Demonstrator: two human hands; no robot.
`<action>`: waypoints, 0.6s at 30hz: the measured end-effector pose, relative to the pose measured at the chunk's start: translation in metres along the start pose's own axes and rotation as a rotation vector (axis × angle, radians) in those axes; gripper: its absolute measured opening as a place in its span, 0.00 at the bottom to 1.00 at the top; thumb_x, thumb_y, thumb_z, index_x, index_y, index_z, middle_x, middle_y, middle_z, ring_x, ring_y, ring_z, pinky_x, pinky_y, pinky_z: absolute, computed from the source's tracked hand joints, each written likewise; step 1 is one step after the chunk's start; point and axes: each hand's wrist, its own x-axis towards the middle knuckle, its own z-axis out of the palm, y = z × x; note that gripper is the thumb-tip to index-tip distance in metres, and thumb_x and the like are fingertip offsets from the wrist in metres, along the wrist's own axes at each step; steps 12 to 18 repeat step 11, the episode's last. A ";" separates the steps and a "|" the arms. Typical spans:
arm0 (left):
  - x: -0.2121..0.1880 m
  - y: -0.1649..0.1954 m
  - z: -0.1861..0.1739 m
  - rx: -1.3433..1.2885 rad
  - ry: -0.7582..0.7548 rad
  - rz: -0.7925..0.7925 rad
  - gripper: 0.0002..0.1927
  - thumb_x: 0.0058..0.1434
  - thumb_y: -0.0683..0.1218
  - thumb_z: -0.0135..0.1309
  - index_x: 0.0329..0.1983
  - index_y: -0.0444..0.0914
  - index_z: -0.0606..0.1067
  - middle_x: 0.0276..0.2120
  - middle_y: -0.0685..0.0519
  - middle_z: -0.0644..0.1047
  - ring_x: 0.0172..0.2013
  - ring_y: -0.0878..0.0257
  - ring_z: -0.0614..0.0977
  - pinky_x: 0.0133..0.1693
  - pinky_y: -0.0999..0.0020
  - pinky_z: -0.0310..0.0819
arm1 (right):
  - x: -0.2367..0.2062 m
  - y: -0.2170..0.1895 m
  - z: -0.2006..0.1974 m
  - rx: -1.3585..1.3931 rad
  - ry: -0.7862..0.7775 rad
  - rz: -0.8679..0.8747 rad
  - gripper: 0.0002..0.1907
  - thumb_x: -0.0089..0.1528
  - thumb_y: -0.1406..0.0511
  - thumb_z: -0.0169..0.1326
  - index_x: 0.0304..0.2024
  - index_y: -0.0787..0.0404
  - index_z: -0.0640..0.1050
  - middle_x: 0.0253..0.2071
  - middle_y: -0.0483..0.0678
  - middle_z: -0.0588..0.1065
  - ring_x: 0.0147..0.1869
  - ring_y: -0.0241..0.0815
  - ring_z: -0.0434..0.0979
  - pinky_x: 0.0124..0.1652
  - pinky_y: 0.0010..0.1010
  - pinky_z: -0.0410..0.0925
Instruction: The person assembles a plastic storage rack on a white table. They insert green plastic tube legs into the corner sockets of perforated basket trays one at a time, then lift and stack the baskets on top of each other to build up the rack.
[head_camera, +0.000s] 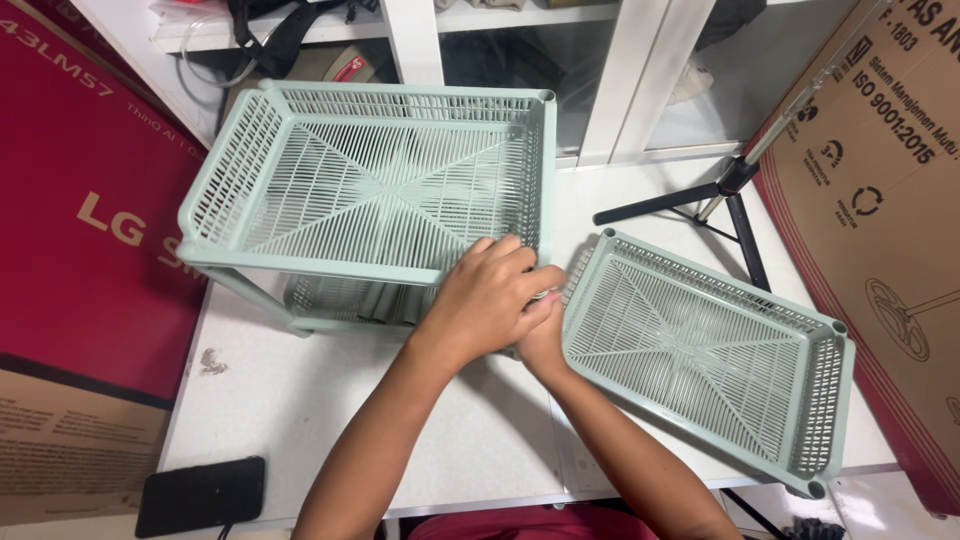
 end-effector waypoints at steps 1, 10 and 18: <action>-0.005 0.000 -0.005 -0.004 -0.004 -0.009 0.15 0.59 0.50 0.61 0.49 0.44 0.80 0.30 0.54 0.76 0.40 0.57 0.76 0.48 0.59 0.69 | -0.004 -0.002 0.004 0.023 -0.022 0.040 0.06 0.64 0.69 0.53 0.41 0.66 0.76 0.39 0.48 0.80 0.43 0.35 0.81 0.40 0.31 0.74; -0.048 -0.013 -0.024 -0.057 -0.082 -0.190 0.43 0.55 0.46 0.59 0.75 0.45 0.60 0.26 0.51 0.74 0.35 0.54 0.74 0.51 0.56 0.66 | -0.026 -0.029 0.036 0.086 -0.248 0.130 0.04 0.58 0.70 0.56 0.35 0.67 0.78 0.31 0.45 0.80 0.36 0.33 0.81 0.34 0.29 0.73; -0.091 -0.013 -0.050 -0.055 -0.085 -0.202 0.43 0.55 0.46 0.59 0.75 0.45 0.60 0.26 0.51 0.74 0.35 0.54 0.74 0.51 0.56 0.66 | -0.031 -0.031 0.037 0.103 -0.272 0.134 0.04 0.59 0.71 0.55 0.35 0.67 0.78 0.32 0.45 0.80 0.37 0.33 0.81 0.35 0.29 0.73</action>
